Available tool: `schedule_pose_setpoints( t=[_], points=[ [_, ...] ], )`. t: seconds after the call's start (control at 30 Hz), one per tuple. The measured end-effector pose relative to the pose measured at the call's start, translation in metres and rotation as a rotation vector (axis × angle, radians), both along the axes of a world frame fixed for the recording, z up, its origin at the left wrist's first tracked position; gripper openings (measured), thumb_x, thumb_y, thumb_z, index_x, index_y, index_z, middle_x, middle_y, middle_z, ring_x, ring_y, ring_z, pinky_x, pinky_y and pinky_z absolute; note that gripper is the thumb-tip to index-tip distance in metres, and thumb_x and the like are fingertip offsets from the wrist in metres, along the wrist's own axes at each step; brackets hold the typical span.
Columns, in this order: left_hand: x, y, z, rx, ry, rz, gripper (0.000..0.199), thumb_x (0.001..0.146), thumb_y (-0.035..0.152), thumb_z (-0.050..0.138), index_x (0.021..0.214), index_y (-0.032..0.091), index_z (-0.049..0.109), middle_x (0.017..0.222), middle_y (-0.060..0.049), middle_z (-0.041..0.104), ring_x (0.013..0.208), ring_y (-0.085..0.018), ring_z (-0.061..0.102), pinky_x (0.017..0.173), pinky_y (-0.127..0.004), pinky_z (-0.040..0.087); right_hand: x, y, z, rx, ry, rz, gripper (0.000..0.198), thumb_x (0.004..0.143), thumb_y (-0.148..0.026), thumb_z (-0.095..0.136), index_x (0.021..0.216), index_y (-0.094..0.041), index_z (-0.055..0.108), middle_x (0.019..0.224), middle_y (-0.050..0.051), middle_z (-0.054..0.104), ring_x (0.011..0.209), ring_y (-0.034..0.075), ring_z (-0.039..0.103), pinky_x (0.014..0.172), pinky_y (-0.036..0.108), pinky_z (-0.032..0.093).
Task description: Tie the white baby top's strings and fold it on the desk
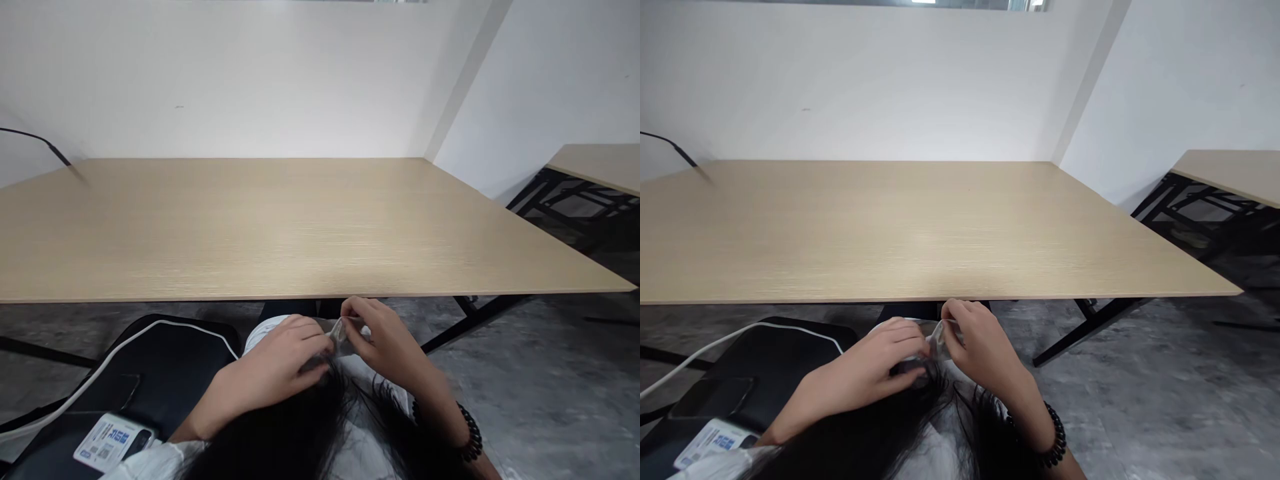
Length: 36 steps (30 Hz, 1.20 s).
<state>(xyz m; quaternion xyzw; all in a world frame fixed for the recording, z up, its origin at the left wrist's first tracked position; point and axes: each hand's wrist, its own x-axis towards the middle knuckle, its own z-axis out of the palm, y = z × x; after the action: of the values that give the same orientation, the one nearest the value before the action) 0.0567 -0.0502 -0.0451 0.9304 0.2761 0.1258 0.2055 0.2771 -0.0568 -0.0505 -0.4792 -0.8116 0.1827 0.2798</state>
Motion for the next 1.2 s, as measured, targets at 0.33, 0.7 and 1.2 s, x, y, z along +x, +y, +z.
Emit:
schedule_pose_setpoints(
  t=[0.33, 0.7, 1.2],
  points=[
    [0.0, 0.015, -0.021, 0.132, 0.181, 0.178, 0.01, 0.093, 0.016, 0.063, 0.101, 0.021, 0.061, 0.099, -0.005, 0.06, 0.092, -0.023, 0.054, 0.081, -0.036, 0.039, -0.004, 0.0, 0.001, -0.024, -0.057, 0.079, 0.018, 0.089, -0.006, 0.05, 0.097, -0.02, 0.057, 0.09, 0.004, 0.065, 0.084, 0.02, 0.059, 0.077, 0.032, 0.043],
    [-0.003, 0.021, -0.032, 0.152, 0.08, 0.091, 0.023, 0.094, 0.045, 0.066, 0.094, 0.023, 0.074, 0.082, -0.002, 0.066, 0.084, -0.02, 0.053, 0.082, -0.037, 0.031, -0.006, 0.003, -0.005, -0.079, -0.103, 0.168, 0.02, 0.086, -0.005, 0.058, 0.091, -0.02, 0.07, 0.086, 0.002, 0.071, 0.085, 0.018, 0.061, 0.081, 0.031, 0.041],
    [-0.005, 0.023, -0.034, 0.088, 0.026, 0.072, 0.02, 0.099, 0.029, 0.061, 0.085, 0.019, 0.071, 0.077, -0.001, 0.068, 0.078, -0.018, 0.052, 0.082, -0.037, 0.027, -0.001, 0.007, -0.016, -0.205, -0.365, 0.244, 0.019, 0.086, -0.012, 0.061, 0.086, -0.023, 0.077, 0.08, 0.0, 0.077, 0.073, 0.018, 0.066, 0.08, 0.031, 0.037]
  ],
)
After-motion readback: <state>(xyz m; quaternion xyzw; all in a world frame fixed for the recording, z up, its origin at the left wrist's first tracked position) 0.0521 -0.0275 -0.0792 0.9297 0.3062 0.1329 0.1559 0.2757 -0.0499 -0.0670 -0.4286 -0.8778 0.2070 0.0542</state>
